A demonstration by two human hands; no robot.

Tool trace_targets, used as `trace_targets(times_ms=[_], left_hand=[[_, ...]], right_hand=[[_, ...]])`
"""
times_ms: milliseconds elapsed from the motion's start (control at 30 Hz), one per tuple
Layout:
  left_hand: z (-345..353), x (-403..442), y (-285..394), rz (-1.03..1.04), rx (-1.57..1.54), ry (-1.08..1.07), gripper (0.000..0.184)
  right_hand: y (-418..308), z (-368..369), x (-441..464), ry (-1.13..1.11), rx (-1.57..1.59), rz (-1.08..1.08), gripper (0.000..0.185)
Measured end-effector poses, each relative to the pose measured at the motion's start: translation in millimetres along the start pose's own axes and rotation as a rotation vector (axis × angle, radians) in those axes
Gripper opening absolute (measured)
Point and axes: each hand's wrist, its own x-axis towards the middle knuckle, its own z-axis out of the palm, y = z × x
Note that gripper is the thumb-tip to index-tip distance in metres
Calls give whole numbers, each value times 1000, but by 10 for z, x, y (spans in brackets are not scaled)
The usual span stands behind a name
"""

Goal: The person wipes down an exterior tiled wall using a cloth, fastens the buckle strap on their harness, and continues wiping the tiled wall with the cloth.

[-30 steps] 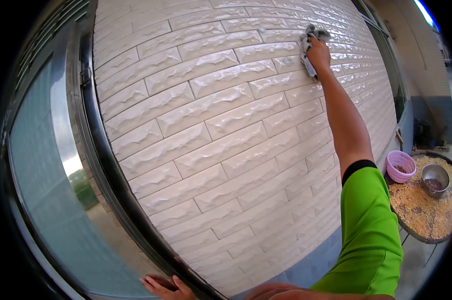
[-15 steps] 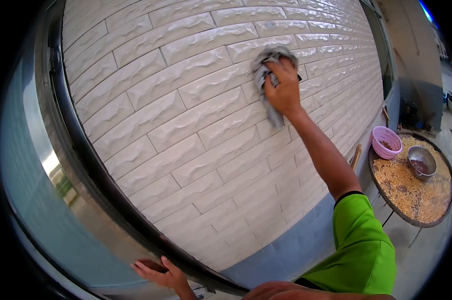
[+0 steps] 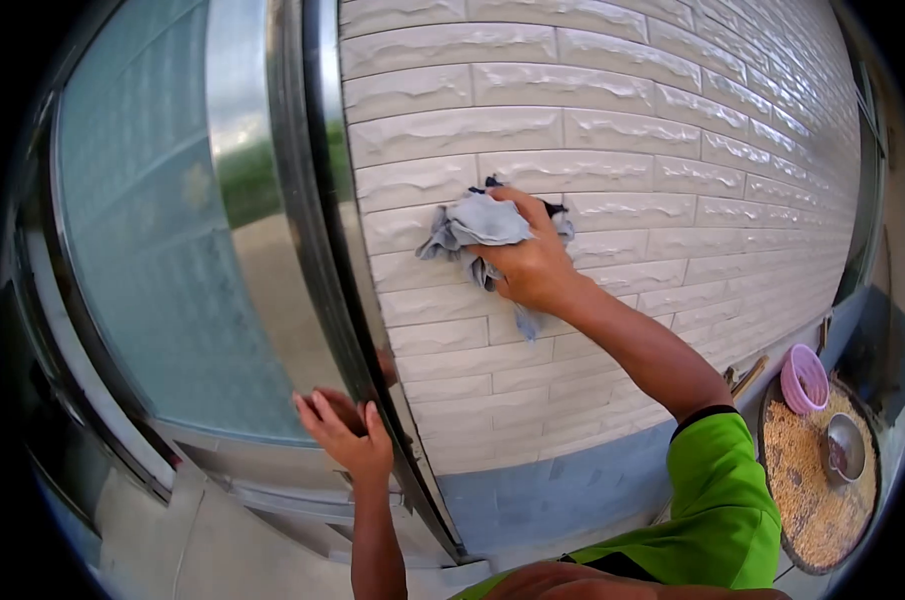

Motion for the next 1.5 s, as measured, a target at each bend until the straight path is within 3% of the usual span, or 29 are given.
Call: trace_targets(times_ms=[67, 100, 267, 433, 533, 667, 867, 1033, 1100, 1133, 1200, 1300, 1400, 1500], left_hand=[[-13, 14, -3, 15, 2, -1, 79], [-13, 22, -1, 31, -4, 2, 80], [-6, 24, -9, 58, 16, 3, 79], [0, 17, -46, 77, 3, 1, 80], [5, 16, -50, 83, 1, 6, 78], [-13, 23, -47, 80, -16, -11, 79], [-36, 16, -62, 68, -37, -57, 82], [-22, 11, -74, 50, -67, -57, 81], [-25, 10, -82, 51, -78, -66, 83], [-21, 7, -76, 49, -73, -63, 85], [-39, -11, -49, 6, -89, -118, 86], [-53, 4, -23, -21, -86, -103, 85], [-33, 6, -23, 23, -99, -67, 80], [-33, 10, -15, 41, -78, -67, 80]], right_hand=[[80, 136, 242, 93, 5, -88, 34], [152, 183, 397, 106, -37, -97, 47], [368, 182, 1354, 249, -124, -105, 49], [154, 589, 1873, 559, -101, -68, 42], [-94, 894, 1726, 443, -124, -105, 40], [-483, 917, 1287, 343, -139, 23, 40], [-956, 1007, 284, 127, 49, 55, 28], [-1406, 1087, -923, -16, 160, 103, 36], [-1492, 987, -1339, -174, 220, 139, 44], [-1470, 974, -1509, -182, 199, 165, 44], [-1408, 870, -1750, -124, 321, 438, 49], [-1026, 628, -1762, -54, -6, 232, 52], [-586, 263, -1548, 80, -239, 358, 42], [-295, -27, -1370, 230, -372, 625, 38]])
